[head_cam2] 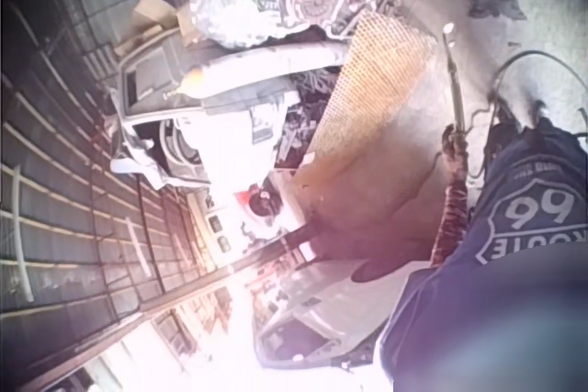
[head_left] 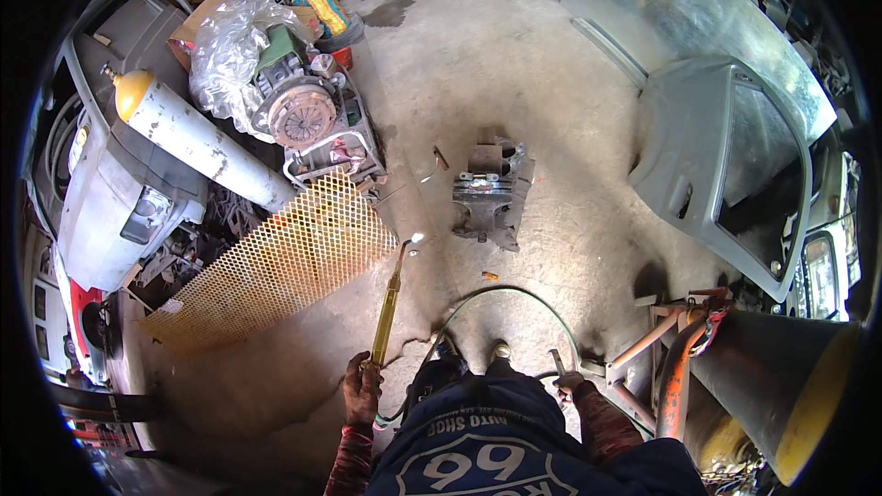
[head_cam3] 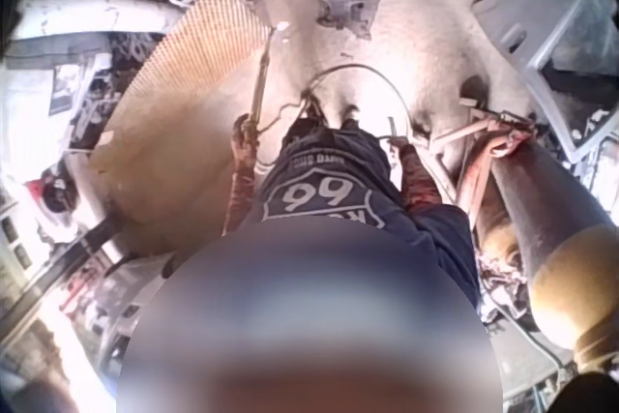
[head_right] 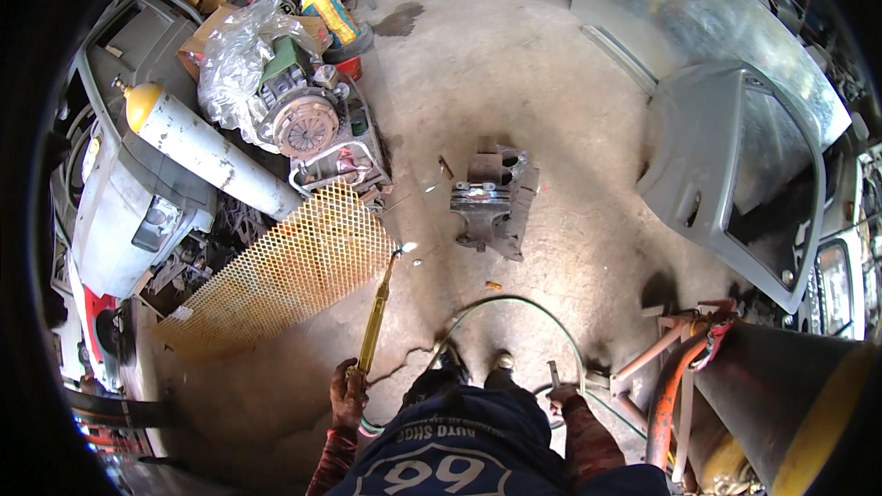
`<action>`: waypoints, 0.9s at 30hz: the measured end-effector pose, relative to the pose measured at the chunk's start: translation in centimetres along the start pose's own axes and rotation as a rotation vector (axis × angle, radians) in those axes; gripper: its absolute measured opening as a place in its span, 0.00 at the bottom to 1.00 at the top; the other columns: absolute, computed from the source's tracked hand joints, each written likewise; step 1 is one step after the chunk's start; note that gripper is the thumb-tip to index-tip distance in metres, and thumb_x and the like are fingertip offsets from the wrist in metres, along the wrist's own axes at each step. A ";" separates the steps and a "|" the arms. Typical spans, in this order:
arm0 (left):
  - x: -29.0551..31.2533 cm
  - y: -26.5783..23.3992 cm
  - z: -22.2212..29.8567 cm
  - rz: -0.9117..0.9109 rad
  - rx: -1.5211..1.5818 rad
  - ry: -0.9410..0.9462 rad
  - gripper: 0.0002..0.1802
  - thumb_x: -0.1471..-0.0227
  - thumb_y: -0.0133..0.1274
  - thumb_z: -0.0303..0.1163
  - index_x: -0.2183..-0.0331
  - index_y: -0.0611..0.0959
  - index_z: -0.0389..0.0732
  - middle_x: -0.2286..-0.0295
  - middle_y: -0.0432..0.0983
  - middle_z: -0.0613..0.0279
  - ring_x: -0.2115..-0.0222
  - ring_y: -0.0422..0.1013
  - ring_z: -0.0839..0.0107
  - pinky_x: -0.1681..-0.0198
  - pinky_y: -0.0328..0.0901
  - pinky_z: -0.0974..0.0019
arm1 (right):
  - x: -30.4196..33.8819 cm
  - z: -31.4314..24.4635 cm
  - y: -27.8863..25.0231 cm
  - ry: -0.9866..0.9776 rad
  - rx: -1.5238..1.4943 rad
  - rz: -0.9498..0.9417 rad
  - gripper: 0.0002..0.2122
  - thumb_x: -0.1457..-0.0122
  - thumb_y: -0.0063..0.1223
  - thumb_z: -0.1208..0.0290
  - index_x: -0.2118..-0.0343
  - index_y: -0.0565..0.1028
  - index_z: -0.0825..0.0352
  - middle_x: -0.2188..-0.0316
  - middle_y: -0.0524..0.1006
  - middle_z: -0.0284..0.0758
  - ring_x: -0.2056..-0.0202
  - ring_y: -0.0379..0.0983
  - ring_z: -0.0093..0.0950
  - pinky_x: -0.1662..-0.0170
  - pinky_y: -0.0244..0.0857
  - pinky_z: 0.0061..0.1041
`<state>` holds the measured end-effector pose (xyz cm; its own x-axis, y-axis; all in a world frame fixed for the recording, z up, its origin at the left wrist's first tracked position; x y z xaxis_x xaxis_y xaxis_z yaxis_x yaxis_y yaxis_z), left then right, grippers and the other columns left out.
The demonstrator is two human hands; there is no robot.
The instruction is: The person uses a welding torch to heat and weld a metal engine block on the workshop floor, then picks up a metal part and walks to a blue bucket. They submerge the part in water and scrub it with a brush, then remove it and inspect it.
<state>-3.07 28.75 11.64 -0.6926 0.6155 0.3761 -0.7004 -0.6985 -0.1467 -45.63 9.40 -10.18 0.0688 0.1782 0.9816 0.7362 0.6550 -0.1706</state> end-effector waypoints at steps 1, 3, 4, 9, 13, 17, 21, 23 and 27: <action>0.3 0.2 0.0 0.020 -0.019 -0.007 0.23 0.40 0.56 0.44 0.48 0.73 0.44 0.75 0.73 0.66 0.80 0.63 0.84 0.79 0.59 0.77 | 0.3 -0.4 -0.2 -0.011 0.006 -0.002 0.06 0.44 0.59 0.71 0.72 0.74 0.66 0.85 0.71 0.36 0.83 0.68 0.28 0.82 0.63 0.35; 0.7 0.3 -0.2 0.072 -0.073 0.032 0.21 0.39 0.55 0.44 0.50 0.75 0.42 0.75 0.73 0.67 0.80 0.63 0.84 0.80 0.58 0.76 | 1.2 -1.3 -0.6 -0.004 0.047 0.012 0.07 0.43 0.60 0.70 0.73 0.75 0.66 0.85 0.71 0.35 0.83 0.67 0.27 0.81 0.63 0.34; 1.0 0.2 -0.4 0.108 -0.103 0.044 0.20 0.38 0.54 0.43 0.51 0.75 0.42 0.75 0.73 0.67 0.81 0.62 0.84 0.80 0.58 0.76 | 1.7 -1.8 -0.7 0.003 0.032 -0.002 0.07 0.42 0.60 0.69 0.73 0.75 0.66 0.84 0.71 0.34 0.83 0.67 0.27 0.81 0.63 0.34; 2.3 -1.5 -2.6 0.162 0.140 -0.059 0.23 0.36 0.50 0.39 0.43 0.72 0.41 0.74 0.75 0.65 0.80 0.63 0.84 0.79 0.59 0.76 | 3.3 -4.1 -1.0 -0.008 0.074 -0.035 0.08 0.40 0.60 0.66 0.71 0.76 0.65 0.83 0.71 0.32 0.82 0.67 0.25 0.79 0.62 0.31; 2.7 -4.3 -5.0 0.180 0.313 -0.151 0.29 0.35 0.48 0.39 0.37 0.65 0.41 0.73 0.77 0.62 0.80 0.65 0.82 0.79 0.60 0.76 | 3.4 -4.8 -0.4 -0.031 0.104 -0.032 0.10 0.40 0.60 0.65 0.73 0.75 0.64 0.84 0.68 0.31 0.83 0.65 0.25 0.81 0.58 0.28; 2.6 -8.1 -9.4 0.189 0.551 -0.458 0.37 0.38 0.36 0.63 0.48 0.75 0.39 0.79 0.73 0.60 0.85 0.65 0.74 0.82 0.62 0.71 | 3.8 -5.3 0.4 -0.006 0.091 0.015 0.09 0.41 0.60 0.66 0.74 0.74 0.63 0.84 0.67 0.31 0.85 0.63 0.25 0.83 0.56 0.30; 4.7 -11.4 -15.8 0.156 0.529 -0.763 0.46 0.42 0.25 0.73 0.62 0.80 0.41 0.85 0.67 0.63 0.89 0.62 0.70 0.85 0.61 0.65 | 4.7 -6.8 2.0 0.066 0.166 0.012 0.11 0.43 0.60 0.61 0.75 0.71 0.58 0.84 0.65 0.29 0.84 0.61 0.25 0.78 0.60 0.31; 5.4 -11.7 -18.6 0.256 0.663 -0.885 0.38 0.37 0.29 0.66 0.63 0.80 0.43 0.85 0.68 0.64 0.91 0.62 0.71 0.86 0.61 0.67 | 4.9 -8.2 3.5 0.028 0.185 0.077 0.08 0.42 0.58 0.65 0.72 0.70 0.60 0.85 0.66 0.29 0.87 0.60 0.24 0.83 0.57 0.31; 7.6 -11.2 -22.4 0.467 0.839 -0.840 0.27 0.35 0.38 0.55 0.60 0.79 0.41 0.75 0.75 0.58 0.77 0.73 0.68 0.76 0.69 0.65 | 4.7 -12.2 7.3 -0.116 0.459 0.047 0.08 0.42 0.56 0.67 0.67 0.71 0.64 0.84 0.67 0.31 0.89 0.60 0.25 0.88 0.56 0.29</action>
<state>-4.37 49.44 -4.30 -0.3060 0.0458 0.9509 0.1154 -0.9897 0.0848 -31.68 6.07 -5.82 0.0000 0.2790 0.9603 0.3588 0.8963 -0.2604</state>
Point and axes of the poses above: each hand's wrist, its own x-axis away from the middle knuckle, its own y-axis out of the palm, z = x × y, the point moved 1 cm from there along -x, towards the middle knuckle
